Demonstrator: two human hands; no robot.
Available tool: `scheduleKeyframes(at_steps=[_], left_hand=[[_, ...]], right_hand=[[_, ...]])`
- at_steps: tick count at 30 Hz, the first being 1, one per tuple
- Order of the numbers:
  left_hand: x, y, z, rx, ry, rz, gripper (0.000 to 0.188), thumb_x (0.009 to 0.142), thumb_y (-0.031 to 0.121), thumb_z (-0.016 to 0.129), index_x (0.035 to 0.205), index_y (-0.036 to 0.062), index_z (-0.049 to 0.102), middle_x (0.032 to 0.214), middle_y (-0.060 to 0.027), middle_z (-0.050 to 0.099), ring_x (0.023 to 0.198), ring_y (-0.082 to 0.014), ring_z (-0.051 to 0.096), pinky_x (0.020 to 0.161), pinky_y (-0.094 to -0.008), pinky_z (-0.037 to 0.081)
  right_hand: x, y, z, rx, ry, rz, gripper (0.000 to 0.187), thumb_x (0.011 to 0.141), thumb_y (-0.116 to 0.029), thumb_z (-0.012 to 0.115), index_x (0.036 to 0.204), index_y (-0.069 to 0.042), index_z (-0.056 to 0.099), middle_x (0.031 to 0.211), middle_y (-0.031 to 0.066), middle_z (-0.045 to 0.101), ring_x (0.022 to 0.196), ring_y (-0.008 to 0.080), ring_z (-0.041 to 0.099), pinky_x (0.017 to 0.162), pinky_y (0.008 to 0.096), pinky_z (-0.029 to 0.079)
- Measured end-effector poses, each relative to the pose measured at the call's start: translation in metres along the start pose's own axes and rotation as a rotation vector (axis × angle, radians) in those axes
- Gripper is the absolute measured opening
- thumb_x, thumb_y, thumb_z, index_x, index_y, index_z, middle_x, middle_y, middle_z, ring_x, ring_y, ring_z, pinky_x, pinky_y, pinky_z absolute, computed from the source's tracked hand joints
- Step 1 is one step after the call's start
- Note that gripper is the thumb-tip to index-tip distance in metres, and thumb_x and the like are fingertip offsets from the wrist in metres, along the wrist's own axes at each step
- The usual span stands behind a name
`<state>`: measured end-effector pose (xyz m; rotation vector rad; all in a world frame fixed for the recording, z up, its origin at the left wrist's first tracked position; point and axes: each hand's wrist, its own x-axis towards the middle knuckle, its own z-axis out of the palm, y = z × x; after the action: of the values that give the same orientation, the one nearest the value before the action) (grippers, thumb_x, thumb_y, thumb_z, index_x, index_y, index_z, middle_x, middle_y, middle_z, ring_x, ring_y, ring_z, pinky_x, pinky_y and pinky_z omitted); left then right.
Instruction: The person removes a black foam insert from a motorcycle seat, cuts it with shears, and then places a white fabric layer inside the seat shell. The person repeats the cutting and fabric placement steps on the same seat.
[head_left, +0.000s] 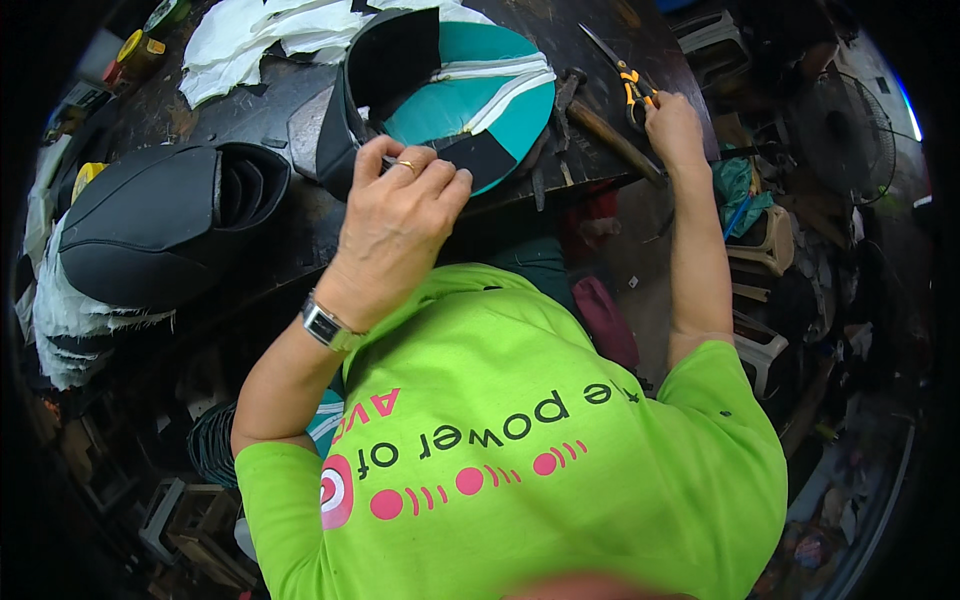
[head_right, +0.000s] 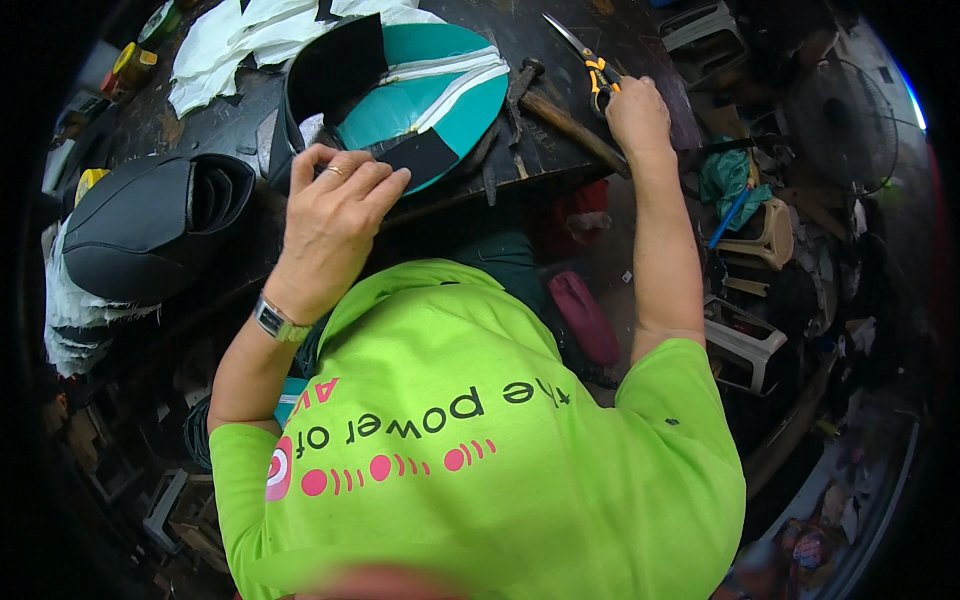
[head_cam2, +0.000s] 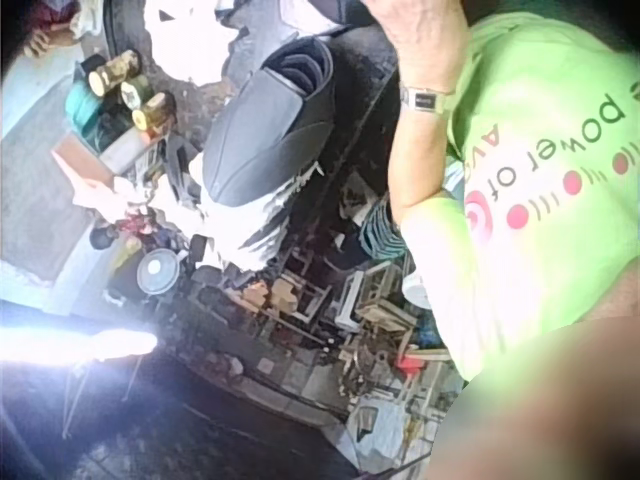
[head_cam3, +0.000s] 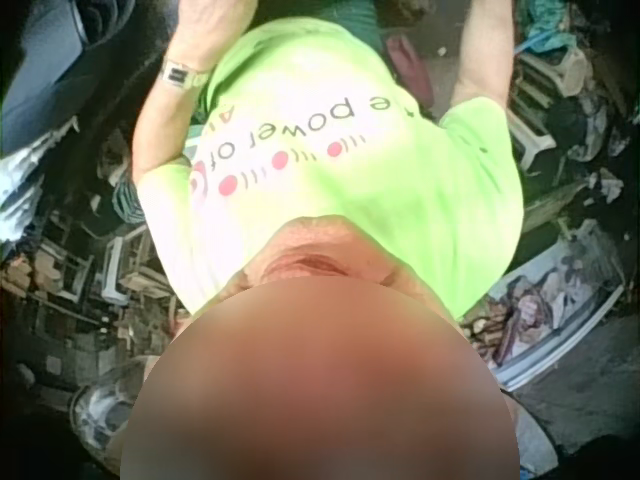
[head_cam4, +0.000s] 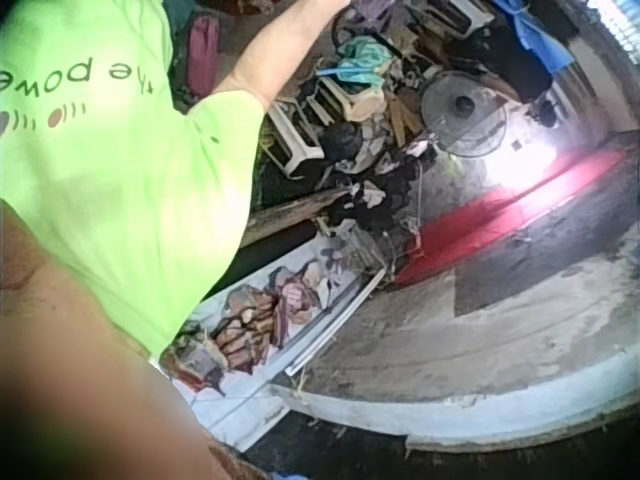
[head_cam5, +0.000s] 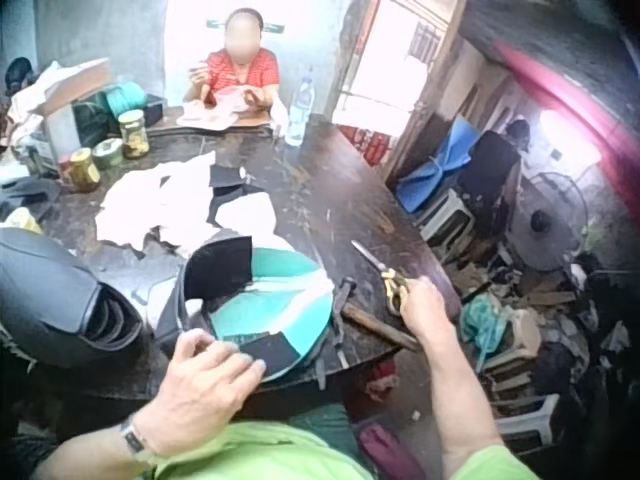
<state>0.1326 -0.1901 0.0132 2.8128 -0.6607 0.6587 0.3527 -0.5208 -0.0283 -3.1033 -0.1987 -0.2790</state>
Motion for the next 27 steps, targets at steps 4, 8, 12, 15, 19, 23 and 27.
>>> scheduleKeyframes(at_steps=[4,8,12,15,19,23,27], left_hand=[[-0.017,-0.032,-0.004,0.023,0.015,0.02,0.019,0.084,0.011,0.067,0.101,0.0119,0.075,0.1,-0.0003,0.071,0.109,-0.0171,0.065,0.108,-0.0418,0.039],[-0.027,-0.054,-0.014,0.055,-0.065,-0.033,0.019,0.084,0.009,0.067,0.1,0.014,0.077,0.104,-0.0003,0.073,0.112,-0.017,0.066,0.113,-0.0415,0.038],[-0.033,-0.063,-0.019,0.003,-0.115,-0.054,0.022,0.083,0.004,0.069,0.102,0.0124,0.077,0.107,-0.0007,0.073,0.113,-0.0165,0.067,0.114,-0.0405,0.039],[-0.035,-0.065,-0.025,0.042,-0.128,-0.081,0.024,0.083,-0.001,0.069,0.102,0.0107,0.077,0.109,-0.0009,0.074,0.113,-0.0175,0.067,0.115,-0.0409,0.039],[-0.037,-0.062,-0.035,-0.053,-0.21,-0.051,0.027,0.082,0.014,0.078,0.108,0.009,0.075,0.112,-0.0055,0.074,0.111,-0.0204,0.068,0.116,-0.0413,0.038],[-0.036,-0.051,-0.026,-0.016,-0.176,-0.14,0.033,0.083,0.021,0.08,0.111,0.006,0.074,0.113,-0.0084,0.073,0.11,-0.0216,0.067,0.114,-0.0409,0.039],[-0.039,-0.041,-0.014,0.043,-0.164,-0.181,0.033,0.084,0.019,0.079,0.113,0.004,0.072,0.114,-0.0095,0.071,0.108,-0.024,0.066,0.11,-0.0399,0.043]], right_hand=[[-0.024,-0.046,-0.03,0.505,0.325,-0.204,0.022,0.088,-0.013,0.073,0.107,-0.002,0.073,0.11,0.0177,0.07,0.097,0.0339,0.07,0.083,0.0436,0.056],[-0.079,-0.113,-0.05,0.97,-0.159,-0.752,0.03,0.086,0.0,0.074,0.116,0.0,0.069,0.11,0.0117,0.07,0.105,0.023,0.068,0.094,0.0336,0.053],[-0.095,-0.173,-0.035,0.885,-0.115,-1.015,0.037,0.081,0.001,0.077,0.116,-0.006,0.07,0.112,0.0106,0.068,0.107,0.0307,0.065,0.091,0.0384,0.054],[-0.088,-0.185,-0.025,0.793,-0.056,-1.139,0.037,0.079,-0.001,0.079,0.114,-0.006,0.07,0.108,0.0094,0.068,0.103,0.0297,0.065,0.087,0.0386,0.055],[-0.078,-0.19,-0.019,0.769,-0.076,-1.181,0.033,0.077,-0.005,0.08,0.108,-0.006,0.071,0.106,0.0089,0.067,0.097,0.0286,0.065,0.082,0.0381,0.055],[-0.077,-0.198,-0.017,0.714,-0.029,-1.235,0.026,0.077,-0.006,0.079,0.102,-0.007,0.072,0.104,0.0085,0.068,0.095,0.0282,0.065,0.079,0.0378,0.055],[-0.076,-0.195,-0.016,0.69,0.024,-1.268,0.023,0.078,-0.005,0.076,0.101,-0.005,0.071,0.102,0.0088,0.068,0.093,0.0271,0.065,0.08,0.0377,0.057]])
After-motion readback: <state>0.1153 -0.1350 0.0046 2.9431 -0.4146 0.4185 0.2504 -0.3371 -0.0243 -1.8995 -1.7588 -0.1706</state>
